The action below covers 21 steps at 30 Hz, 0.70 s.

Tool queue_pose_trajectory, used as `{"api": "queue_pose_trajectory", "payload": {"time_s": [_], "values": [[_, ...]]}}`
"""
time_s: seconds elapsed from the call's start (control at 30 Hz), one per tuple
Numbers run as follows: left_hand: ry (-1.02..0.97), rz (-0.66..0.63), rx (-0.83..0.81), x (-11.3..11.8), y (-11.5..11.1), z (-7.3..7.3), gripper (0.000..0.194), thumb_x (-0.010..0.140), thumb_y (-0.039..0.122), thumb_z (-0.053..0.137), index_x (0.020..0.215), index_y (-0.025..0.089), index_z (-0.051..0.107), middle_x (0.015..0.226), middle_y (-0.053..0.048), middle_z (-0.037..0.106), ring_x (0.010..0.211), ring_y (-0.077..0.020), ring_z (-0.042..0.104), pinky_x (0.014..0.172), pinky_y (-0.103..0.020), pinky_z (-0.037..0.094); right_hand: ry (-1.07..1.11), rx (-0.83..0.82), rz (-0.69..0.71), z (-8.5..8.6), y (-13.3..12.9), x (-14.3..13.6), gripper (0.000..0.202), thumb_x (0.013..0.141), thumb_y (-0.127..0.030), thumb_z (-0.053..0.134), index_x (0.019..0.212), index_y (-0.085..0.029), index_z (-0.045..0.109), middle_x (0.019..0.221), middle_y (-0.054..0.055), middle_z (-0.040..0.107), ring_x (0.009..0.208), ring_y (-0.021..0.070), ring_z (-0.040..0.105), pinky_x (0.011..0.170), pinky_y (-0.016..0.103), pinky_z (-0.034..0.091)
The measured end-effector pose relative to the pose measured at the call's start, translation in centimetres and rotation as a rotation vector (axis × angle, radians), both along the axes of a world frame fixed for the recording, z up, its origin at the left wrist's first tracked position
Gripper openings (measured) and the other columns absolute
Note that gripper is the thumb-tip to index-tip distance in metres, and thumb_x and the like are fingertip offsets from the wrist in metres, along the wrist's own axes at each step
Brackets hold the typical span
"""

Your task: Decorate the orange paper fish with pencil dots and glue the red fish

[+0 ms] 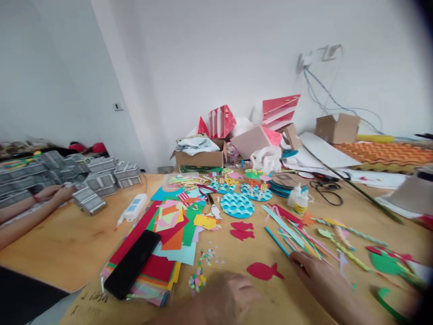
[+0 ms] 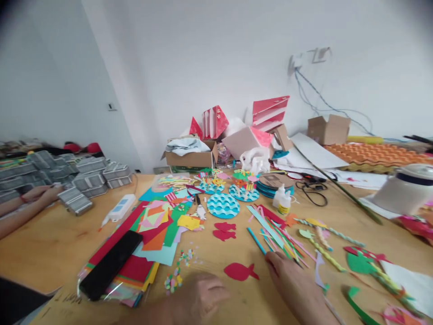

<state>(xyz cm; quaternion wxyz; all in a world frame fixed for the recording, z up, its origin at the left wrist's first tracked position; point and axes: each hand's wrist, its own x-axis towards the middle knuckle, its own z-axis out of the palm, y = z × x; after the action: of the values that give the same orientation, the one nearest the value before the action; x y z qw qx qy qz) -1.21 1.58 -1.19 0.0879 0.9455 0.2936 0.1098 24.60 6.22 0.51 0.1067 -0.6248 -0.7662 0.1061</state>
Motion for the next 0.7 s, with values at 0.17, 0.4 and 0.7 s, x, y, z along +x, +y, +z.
{"api": "queue_pose_trajectory", "payload": {"time_s": [0.17, 0.4, 0.7], "values": [[0.024, -0.075, 0.069, 0.5, -0.2, 0.9, 0.017, 0.086, 0.019, 0.047, 0.102, 0.017, 0.052, 0.086, -0.002, 0.061, 0.079, -0.0139, 0.056, 0.073, -0.02, 0.041, 0.07, 0.028, 0.04, 1.0, 0.4, -2.0, 0.031, 0.079, -0.03, 0.032, 0.073, -0.024, 0.062, 0.076, 0.007, 0.069, 0.07, 0.0217, 0.065, 0.062, 0.03, 0.048], [-0.125, -0.076, 0.027, -0.5, -0.9, 4.3, 0.02, 0.09, 0.023, 0.042, 0.106, 0.018, 0.053, 0.095, -0.003, 0.062, 0.086, -0.0147, 0.056, 0.082, -0.022, 0.039, 0.254, 0.256, -0.036, -1.9, 0.2, -1.3, 0.031, 0.075, -0.036, 0.036, 0.08, -0.022, 0.064, 0.088, 0.01, 0.07, 0.081, 0.0248, 0.065, 0.074, 0.035, 0.051], [-0.383, 0.704, -0.069, -11.9, 14.1, 7.2, 0.019, 0.086, 0.012, 0.042, 0.096, 0.014, 0.058, 0.095, -0.007, 0.059, 0.089, -0.0185, 0.055, 0.082, -0.035, 0.043, 0.23, 0.229, -0.067, -3.9, 0.6, 0.8, 0.035, 0.079, -0.043, 0.037, 0.088, -0.023, 0.064, 0.09, 0.005, 0.071, 0.083, 0.0219, 0.065, 0.074, 0.03, 0.053]]}}
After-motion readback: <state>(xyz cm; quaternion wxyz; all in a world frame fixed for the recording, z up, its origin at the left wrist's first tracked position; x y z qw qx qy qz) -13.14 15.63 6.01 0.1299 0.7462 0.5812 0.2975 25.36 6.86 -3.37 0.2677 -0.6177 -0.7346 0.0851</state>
